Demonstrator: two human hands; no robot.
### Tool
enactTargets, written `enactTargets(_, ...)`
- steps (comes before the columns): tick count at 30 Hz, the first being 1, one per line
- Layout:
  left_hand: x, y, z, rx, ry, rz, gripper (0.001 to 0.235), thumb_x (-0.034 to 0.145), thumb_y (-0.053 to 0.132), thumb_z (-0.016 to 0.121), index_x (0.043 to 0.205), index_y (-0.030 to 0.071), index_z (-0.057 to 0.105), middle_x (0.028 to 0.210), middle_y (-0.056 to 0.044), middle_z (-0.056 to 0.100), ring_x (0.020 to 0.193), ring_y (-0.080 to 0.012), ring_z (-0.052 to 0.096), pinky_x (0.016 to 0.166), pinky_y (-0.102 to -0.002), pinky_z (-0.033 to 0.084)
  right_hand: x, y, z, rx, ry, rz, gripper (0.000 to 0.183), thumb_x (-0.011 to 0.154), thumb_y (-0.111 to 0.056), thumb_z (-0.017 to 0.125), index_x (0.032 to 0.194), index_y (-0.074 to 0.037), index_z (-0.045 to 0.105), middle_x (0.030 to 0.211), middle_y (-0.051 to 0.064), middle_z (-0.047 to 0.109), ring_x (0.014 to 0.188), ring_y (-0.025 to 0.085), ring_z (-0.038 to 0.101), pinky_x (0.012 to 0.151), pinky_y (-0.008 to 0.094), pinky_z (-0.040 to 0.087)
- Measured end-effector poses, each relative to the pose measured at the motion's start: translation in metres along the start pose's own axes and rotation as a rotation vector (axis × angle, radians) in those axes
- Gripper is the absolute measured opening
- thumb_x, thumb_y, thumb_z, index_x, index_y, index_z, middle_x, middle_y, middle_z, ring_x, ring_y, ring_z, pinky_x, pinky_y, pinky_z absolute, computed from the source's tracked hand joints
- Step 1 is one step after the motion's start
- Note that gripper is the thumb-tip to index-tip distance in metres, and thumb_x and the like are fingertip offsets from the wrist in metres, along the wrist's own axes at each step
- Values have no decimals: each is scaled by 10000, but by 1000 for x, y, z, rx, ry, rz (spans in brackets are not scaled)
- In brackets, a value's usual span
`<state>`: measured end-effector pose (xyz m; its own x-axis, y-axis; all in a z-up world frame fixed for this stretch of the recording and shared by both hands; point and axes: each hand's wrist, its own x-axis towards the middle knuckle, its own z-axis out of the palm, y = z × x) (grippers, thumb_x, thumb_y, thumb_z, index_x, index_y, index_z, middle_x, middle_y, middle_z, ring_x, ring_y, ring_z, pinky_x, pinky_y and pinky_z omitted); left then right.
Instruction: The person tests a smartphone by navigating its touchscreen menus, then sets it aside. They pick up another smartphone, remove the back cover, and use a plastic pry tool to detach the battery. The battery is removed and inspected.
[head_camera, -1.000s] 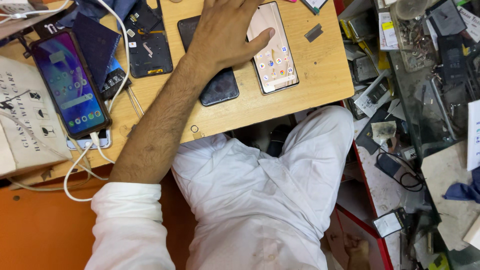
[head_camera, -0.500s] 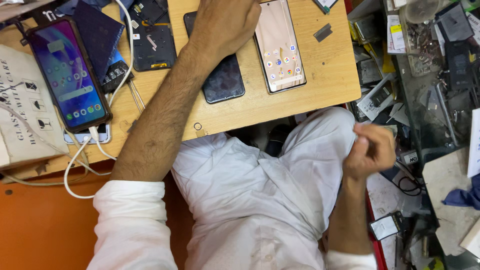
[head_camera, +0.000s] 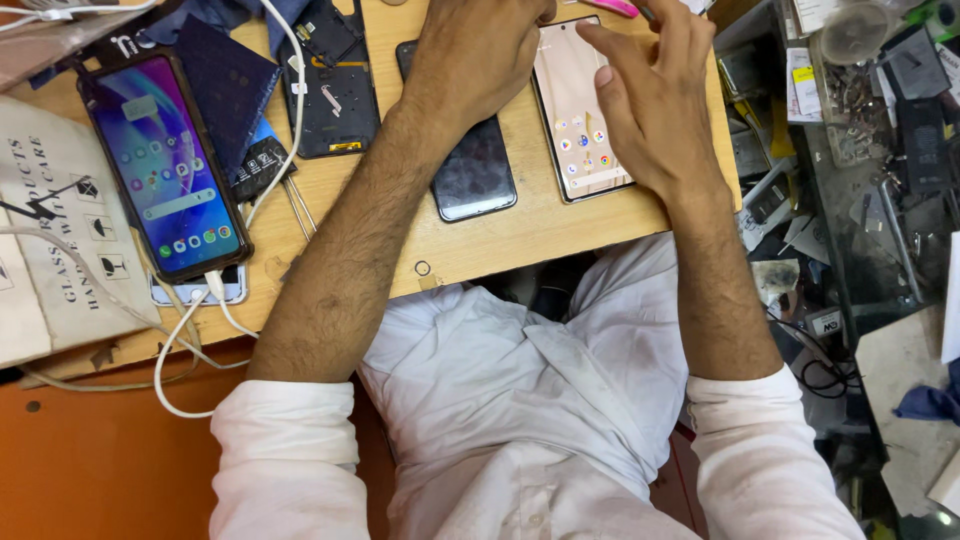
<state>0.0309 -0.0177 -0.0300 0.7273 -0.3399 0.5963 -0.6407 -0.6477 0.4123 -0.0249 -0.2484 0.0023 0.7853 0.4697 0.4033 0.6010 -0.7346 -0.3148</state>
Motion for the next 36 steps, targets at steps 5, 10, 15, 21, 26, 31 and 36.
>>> enactTargets(5,-1,2,2,-25,-20,-40,155,948,64,605,1028,34,734,931,-152,723,898,-326,691,836,-498,502,-9,13,-1,148,116,46,311,1197,-190,459,1219,-80,749,1383,100,530,1285,279,426,1104,419,418)
enactTargets(10,-1,5,-3,25,-25,-24,151,954,57,605,1029,43,735,953,-135,729,939,-315,685,878,-508,473,-8,14,4,166,126,65,348,1205,-225,427,1257,-53,725,1366,106,526,1247,268,451,1095,421,429)
enactTargets(15,-2,7,-4,33,-48,-36,164,960,45,597,1048,54,736,968,-114,738,954,-298,690,913,-523,455,-8,14,7,175,91,56,388,1180,-231,384,1337,-40,684,1392,134,500,1269,286,452,1077,411,446)
enactTargets(21,-1,7,-4,63,-60,-32,173,959,50,602,1059,62,742,957,-111,739,941,-295,689,919,-529,448,-5,9,0,185,92,44,399,1207,-271,394,1343,-82,719,1441,124,503,1288,299,443,1115,436,432)
enactTargets(26,-2,7,-5,56,-55,-35,169,972,57,605,1069,66,743,974,-107,739,955,-293,690,915,-523,449,-3,5,-1,218,55,30,425,1169,-268,383,1323,-41,707,1442,171,478,1211,324,429,1060,447,407)
enactTargets(31,-1,6,-6,41,-66,-47,176,964,52,604,1066,64,747,978,-103,741,965,-294,690,914,-513,454,-4,12,-1,269,99,54,506,1216,-330,342,1136,-46,753,1474,126,521,1284,308,435,1126,419,394)
enactTargets(36,0,5,-6,15,-67,-54,176,953,54,608,1053,63,753,986,-101,746,963,-288,691,903,-506,467,-8,19,3,274,154,90,599,1206,-406,287,1106,-39,749,1343,105,553,1248,267,483,1110,401,389)
